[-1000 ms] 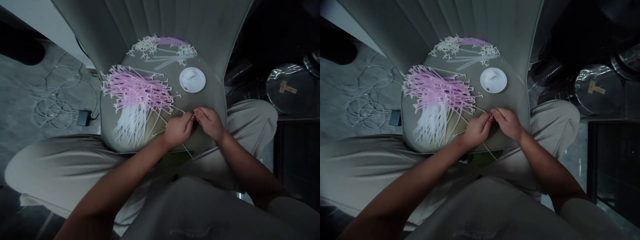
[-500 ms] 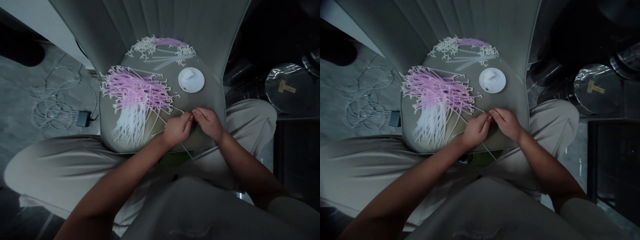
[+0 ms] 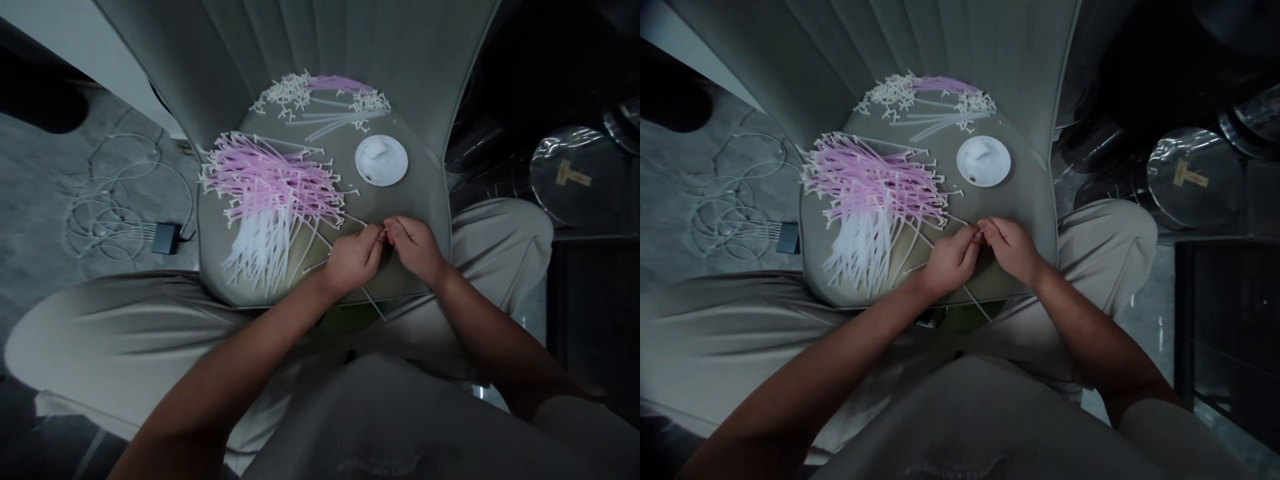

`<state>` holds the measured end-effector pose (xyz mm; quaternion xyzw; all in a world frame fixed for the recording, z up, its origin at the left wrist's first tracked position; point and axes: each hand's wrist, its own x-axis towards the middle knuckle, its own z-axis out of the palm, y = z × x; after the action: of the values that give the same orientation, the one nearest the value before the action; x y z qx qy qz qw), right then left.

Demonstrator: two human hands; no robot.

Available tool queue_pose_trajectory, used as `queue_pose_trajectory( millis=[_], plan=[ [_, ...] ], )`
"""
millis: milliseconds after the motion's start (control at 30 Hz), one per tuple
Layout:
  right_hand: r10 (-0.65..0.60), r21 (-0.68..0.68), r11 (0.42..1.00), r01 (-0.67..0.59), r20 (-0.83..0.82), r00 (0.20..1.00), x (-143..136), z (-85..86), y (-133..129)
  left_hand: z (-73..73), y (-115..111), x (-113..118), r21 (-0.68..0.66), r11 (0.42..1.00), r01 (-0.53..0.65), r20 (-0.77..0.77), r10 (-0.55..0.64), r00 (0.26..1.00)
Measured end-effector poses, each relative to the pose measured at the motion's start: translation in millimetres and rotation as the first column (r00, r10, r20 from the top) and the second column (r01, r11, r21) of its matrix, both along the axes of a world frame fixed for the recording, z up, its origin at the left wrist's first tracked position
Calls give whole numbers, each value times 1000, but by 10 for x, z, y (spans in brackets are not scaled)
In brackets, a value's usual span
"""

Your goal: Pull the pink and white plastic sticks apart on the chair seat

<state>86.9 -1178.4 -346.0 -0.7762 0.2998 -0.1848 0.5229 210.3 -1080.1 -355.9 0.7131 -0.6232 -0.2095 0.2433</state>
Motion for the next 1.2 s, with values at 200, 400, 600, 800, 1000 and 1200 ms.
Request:
queue_pose_trajectory(
  millis=[200,400,600,800,1000,1200],
  plan=[
    [6,-159,987,-17,-68,998,-3,-3,-3,17,-9,4,40,999,10,48,-12,999],
    [-29,-56,998,28,-14,999,-13,-13,4,61,-21,-21,57,998,-17,35,15,999],
    [-91,11,996,91,21,996,-14,-11,24,89,-4,-59,9,994,-107,-73,108,992],
    [-81,-45,996,83,31,996,-10,-9,37,69,-3,-69,-25,979,-203,-152,197,968],
    [-66,-202,978,59,-26,997,-9,-28,18,28,-9,-60,-76,979,-189,-160,175,972],
    [-301,-299,911,284,-11,953,-249,120,-165,50,6,-78,-82,977,-194,-167,179,970]
  ],
)
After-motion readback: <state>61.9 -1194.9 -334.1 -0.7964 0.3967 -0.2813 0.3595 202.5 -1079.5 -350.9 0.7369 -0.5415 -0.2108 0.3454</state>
